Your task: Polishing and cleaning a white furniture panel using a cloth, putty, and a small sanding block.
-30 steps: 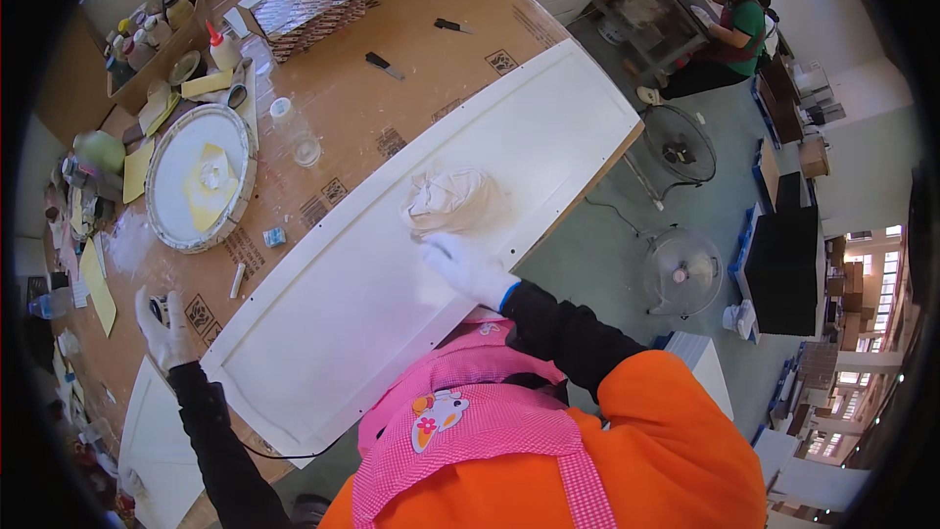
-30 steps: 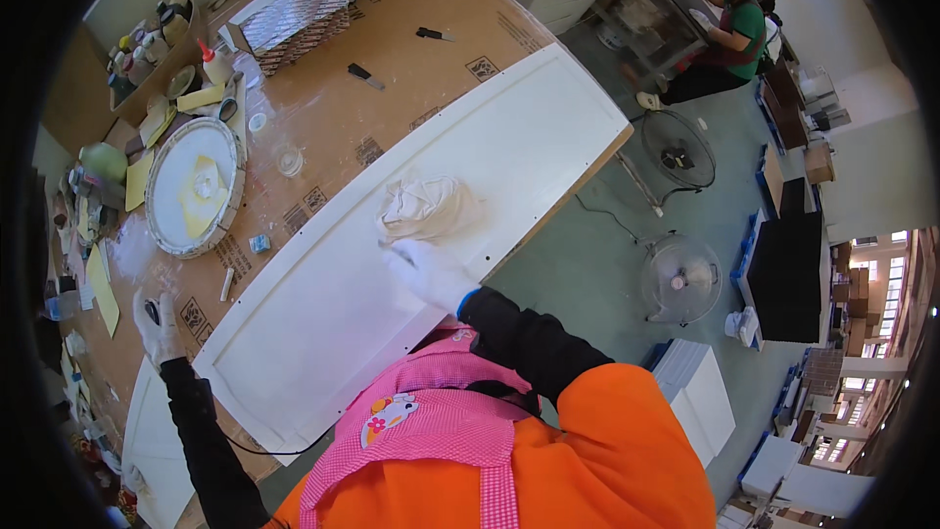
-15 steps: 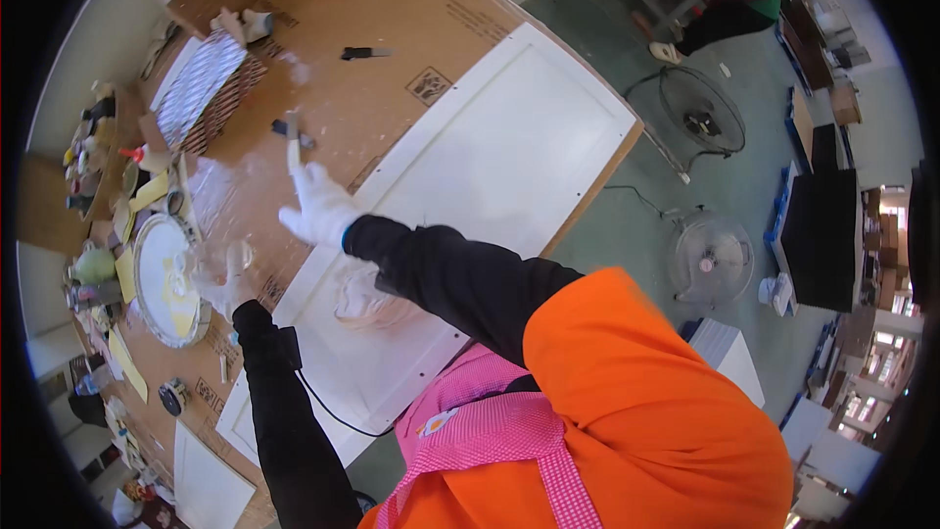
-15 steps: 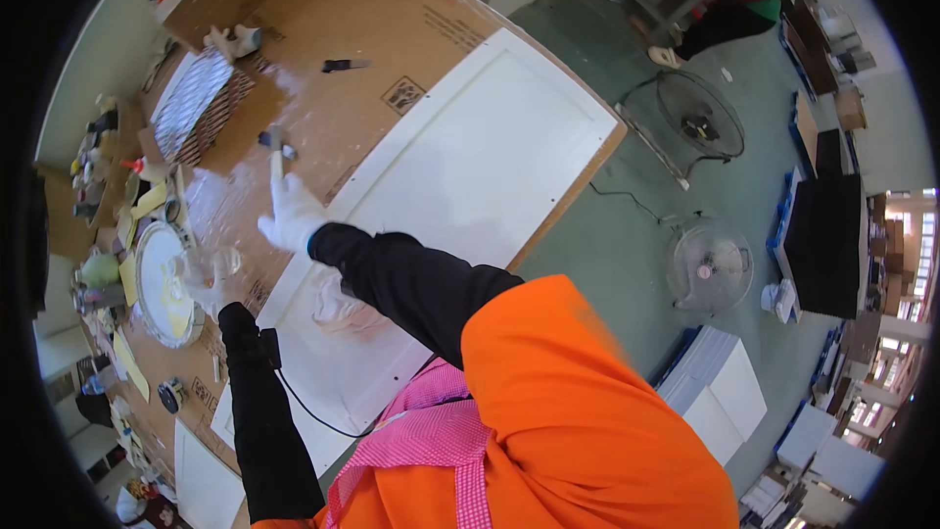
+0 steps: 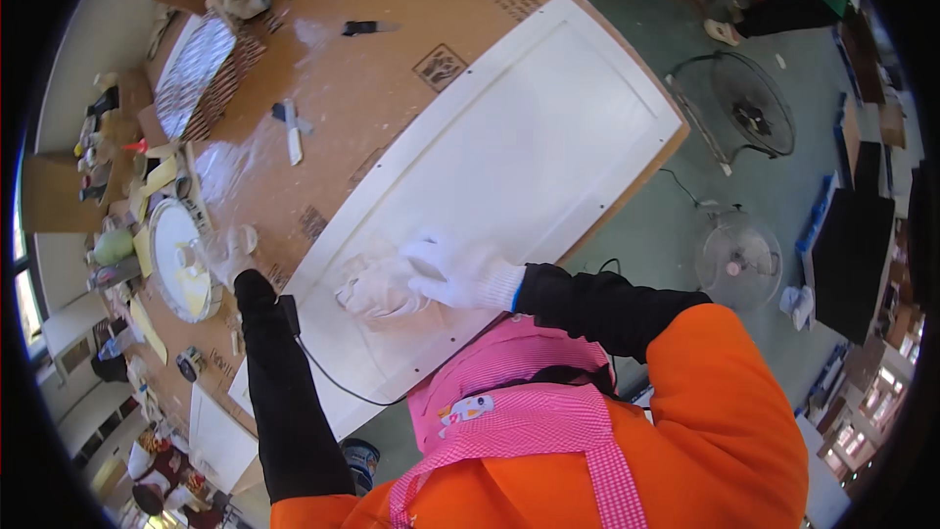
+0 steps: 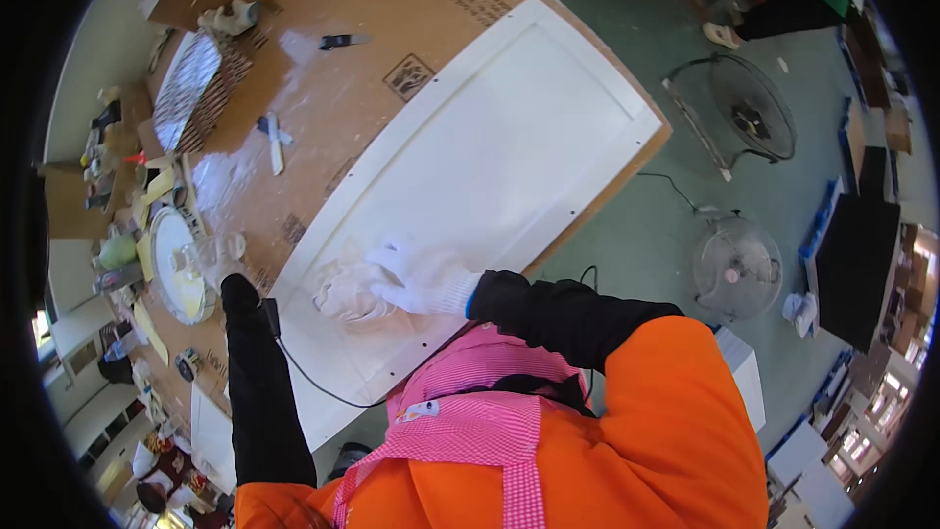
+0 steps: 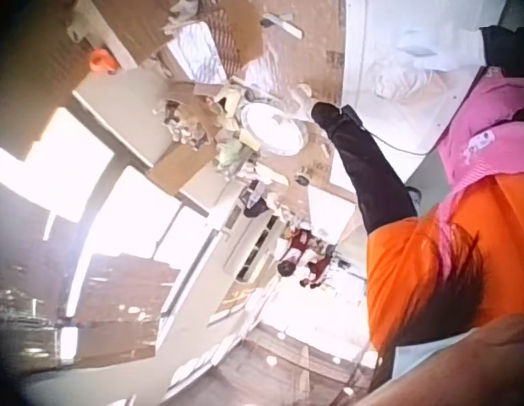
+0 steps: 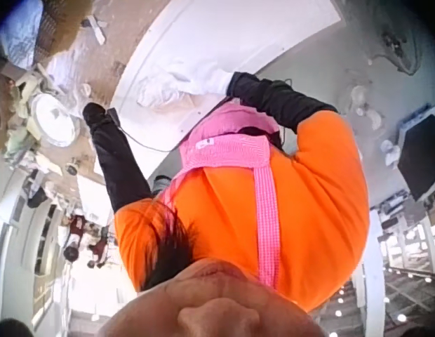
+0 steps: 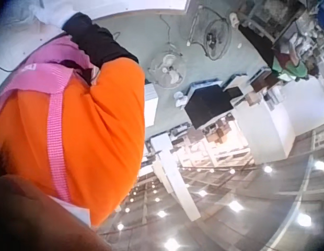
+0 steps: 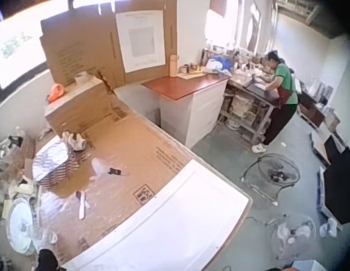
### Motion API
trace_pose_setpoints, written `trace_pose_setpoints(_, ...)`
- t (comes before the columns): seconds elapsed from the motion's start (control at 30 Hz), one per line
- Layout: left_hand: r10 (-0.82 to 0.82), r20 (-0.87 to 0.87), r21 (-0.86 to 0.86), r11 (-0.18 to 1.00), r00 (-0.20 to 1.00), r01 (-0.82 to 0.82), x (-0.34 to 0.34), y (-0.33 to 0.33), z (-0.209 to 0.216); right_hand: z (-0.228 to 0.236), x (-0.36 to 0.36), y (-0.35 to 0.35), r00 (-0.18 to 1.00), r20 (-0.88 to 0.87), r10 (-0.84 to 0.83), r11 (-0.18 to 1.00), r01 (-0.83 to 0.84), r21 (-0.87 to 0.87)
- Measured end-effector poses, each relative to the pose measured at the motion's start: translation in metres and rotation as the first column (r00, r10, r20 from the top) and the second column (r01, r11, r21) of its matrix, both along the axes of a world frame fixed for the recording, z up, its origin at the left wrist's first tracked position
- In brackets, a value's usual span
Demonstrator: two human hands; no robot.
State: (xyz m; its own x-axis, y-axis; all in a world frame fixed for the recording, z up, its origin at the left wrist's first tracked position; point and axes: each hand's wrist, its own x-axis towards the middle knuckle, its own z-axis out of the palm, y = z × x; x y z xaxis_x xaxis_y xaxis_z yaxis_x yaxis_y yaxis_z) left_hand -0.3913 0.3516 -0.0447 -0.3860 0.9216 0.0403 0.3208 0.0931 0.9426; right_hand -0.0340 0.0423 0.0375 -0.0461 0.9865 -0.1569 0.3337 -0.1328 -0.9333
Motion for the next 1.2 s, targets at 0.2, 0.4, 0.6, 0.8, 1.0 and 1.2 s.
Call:
trace_pose_setpoints(0.2,-0.016,0.138,-0.112,0.993,0.990,0.032,0.007,-0.019,0.009,-0.012,-0.056,0.021,0.827,0.558,0.070,0.889,-0.306,0.342)
trace_pose_setpoints(0.4,-0.217,0.015,0.170,0.962,0.976,0.212,-0.009,-0.069,0.042,-0.055,-0.098,0.044,0.879,0.434,0.197,0.717,-0.431,0.547)
trace_pose_setpoints(0.6,-0.434,0.041,0.213,0.884,0.900,0.417,0.002,-0.177,0.100,-0.104,0.119,0.035,0.812,0.439,-0.385,0.896,0.215,0.388)
trace_pose_setpoints(0.8,-0.344,0.280,0.084,0.939,0.896,0.334,0.012,-0.270,0.116,-0.088,0.164,0.088,0.393,0.636,-0.664,0.747,0.393,0.537)
trace_pose_setpoints(1.0,-0.369,0.352,0.080,0.927,0.860,0.365,0.054,-0.295,0.129,-0.053,-0.090,0.107,0.836,0.501,-0.224,0.820,-0.116,0.561)
trace_pose_setpoints(1.2,-0.229,0.514,-0.154,0.923,0.827,0.352,0.038,-0.301,0.114,-0.077,-0.139,0.109,0.840,0.541,0.037,0.768,-0.371,0.522)
